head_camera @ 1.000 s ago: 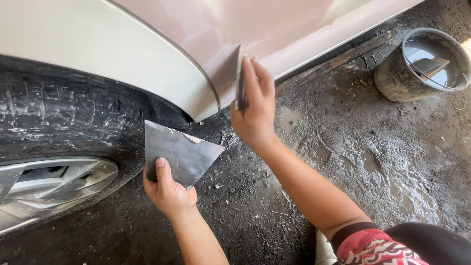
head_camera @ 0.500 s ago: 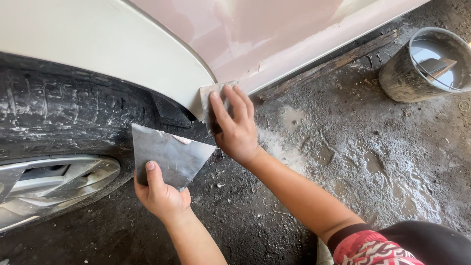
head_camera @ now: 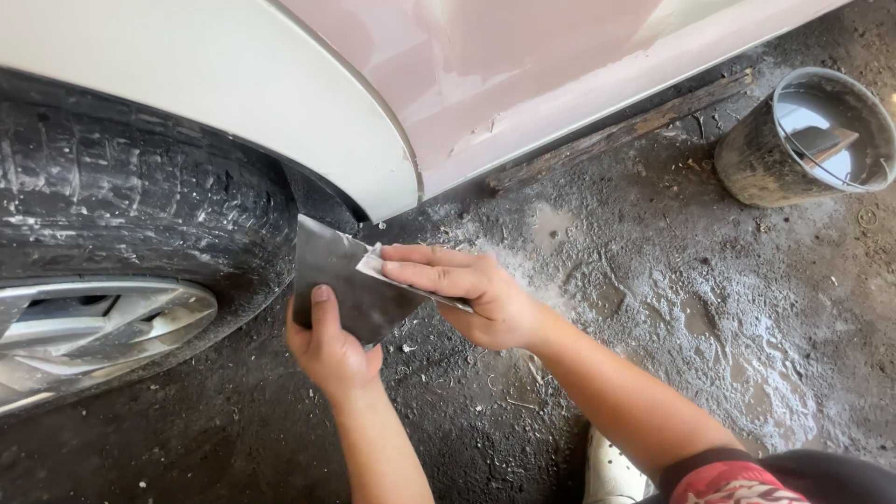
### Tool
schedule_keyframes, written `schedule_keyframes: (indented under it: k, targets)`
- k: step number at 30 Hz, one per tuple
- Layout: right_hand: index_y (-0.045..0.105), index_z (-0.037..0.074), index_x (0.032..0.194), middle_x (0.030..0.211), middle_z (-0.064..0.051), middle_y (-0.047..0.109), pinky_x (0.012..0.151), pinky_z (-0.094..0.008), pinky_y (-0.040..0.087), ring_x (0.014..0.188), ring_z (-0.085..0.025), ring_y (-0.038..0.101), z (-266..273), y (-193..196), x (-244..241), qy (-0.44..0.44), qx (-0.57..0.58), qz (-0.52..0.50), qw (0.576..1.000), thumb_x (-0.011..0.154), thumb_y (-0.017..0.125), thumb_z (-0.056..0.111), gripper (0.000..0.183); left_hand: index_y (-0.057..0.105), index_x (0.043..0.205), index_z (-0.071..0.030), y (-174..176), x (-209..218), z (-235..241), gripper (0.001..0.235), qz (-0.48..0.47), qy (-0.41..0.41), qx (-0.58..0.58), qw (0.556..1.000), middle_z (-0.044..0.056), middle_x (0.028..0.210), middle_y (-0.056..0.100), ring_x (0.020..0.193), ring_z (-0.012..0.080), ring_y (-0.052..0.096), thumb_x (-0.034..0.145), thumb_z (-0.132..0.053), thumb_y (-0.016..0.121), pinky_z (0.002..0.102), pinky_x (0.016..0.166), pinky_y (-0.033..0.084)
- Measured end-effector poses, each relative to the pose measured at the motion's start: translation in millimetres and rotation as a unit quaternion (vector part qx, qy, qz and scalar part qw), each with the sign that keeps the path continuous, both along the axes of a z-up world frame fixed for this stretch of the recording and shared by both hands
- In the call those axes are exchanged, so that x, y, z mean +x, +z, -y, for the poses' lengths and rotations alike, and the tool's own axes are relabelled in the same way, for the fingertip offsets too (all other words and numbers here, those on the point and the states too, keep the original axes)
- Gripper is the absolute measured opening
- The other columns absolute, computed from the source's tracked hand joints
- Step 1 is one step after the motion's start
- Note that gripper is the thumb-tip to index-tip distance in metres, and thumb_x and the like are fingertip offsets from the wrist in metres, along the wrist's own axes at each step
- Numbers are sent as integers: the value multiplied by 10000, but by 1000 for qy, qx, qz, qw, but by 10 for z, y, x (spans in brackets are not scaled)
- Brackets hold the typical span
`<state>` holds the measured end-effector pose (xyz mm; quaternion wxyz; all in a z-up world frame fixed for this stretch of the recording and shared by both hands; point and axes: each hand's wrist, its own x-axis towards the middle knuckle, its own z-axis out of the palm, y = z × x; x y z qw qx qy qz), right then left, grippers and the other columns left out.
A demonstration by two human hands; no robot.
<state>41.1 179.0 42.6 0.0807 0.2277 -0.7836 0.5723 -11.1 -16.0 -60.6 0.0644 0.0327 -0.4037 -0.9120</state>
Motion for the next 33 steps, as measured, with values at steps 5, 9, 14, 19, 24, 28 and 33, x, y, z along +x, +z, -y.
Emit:
schedule_keyframes:
  k: [5, 9, 14, 19, 24, 28, 33]
  targets:
    - [602, 115, 1437, 1472, -168, 628, 1161, -365, 486, 1389, -329, 620, -228, -127, 5, -7, 18, 49, 999, 774, 513, -211, 744, 617, 1249, 53, 335, 75, -114, 329, -32, 50, -3, 998, 139, 1191, 691, 1048, 270, 686, 996, -147, 681, 421, 933, 577]
    - [647, 107, 1346, 1492, -172, 634, 1144, -385, 503, 1379, -319, 630, -345, -731, 15, 46, 50, 83, 994, 838, 577, -160, 578, 584, 1346, 30, 670, 144, -206, 445, -92, 20, 51, 994, 125, 1242, 668, 1137, 275, 674, 985, -208, 690, 429, 1001, 568]
    - [516, 194, 1482, 1480, -130, 532, 1083, -504, 526, 1360, -348, 524, -701, -853, -3, 10, -400, 338, 852, 888, 617, 8, 630, 581, 1384, 53, 658, 132, -269, 467, -138, 5, 32, 990, 142, 1248, 671, 1104, 258, 665, 1019, -206, 713, 389, 983, 551]
    - [551, 134, 1462, 1414, -196, 586, 976, -579, 573, 1316, -413, 533, -1009, -804, 48, 64, -595, 275, 753, 852, 716, 535, 748, 589, 1366, 57, 565, 124, -428, 433, -132, 11, 4, 991, 142, 1293, 672, 1129, 253, 665, 1025, -185, 704, 397, 1014, 552]
    - [626, 100, 1429, 1369, -172, 610, 1004, -487, 575, 1280, -327, 564, -1420, -700, 61, -12, -469, 165, 868, 937, 688, 441, 602, 605, 1349, 60, 508, 160, -628, 395, -117, -8, -23, 993, 148, 1297, 674, 1195, 276, 666, 1031, -158, 688, 432, 1060, 550]
    - [636, 139, 1363, 1396, -146, 595, 1032, -445, 551, 1337, -328, 588, -1806, -534, 152, -41, -466, 51, 883, 966, 693, 330, 444, 603, 1315, 53, 340, 163, -762, 366, -101, -2, -47, 994, 148, 1271, 676, 1165, 275, 671, 1024, -153, 683, 439, 1043, 559]
    - [644, 103, 1353, 1469, -138, 559, 1105, -422, 463, 1335, -266, 548, -1890, -588, -17, -320, -6, -234, 918, 876, 638, 163, 481, 595, 1271, 64, 91, 147, -820, 359, -37, 27, -92, 995, 149, 1197, 689, 1049, 261, 686, 983, -138, 669, 410, 940, 573]
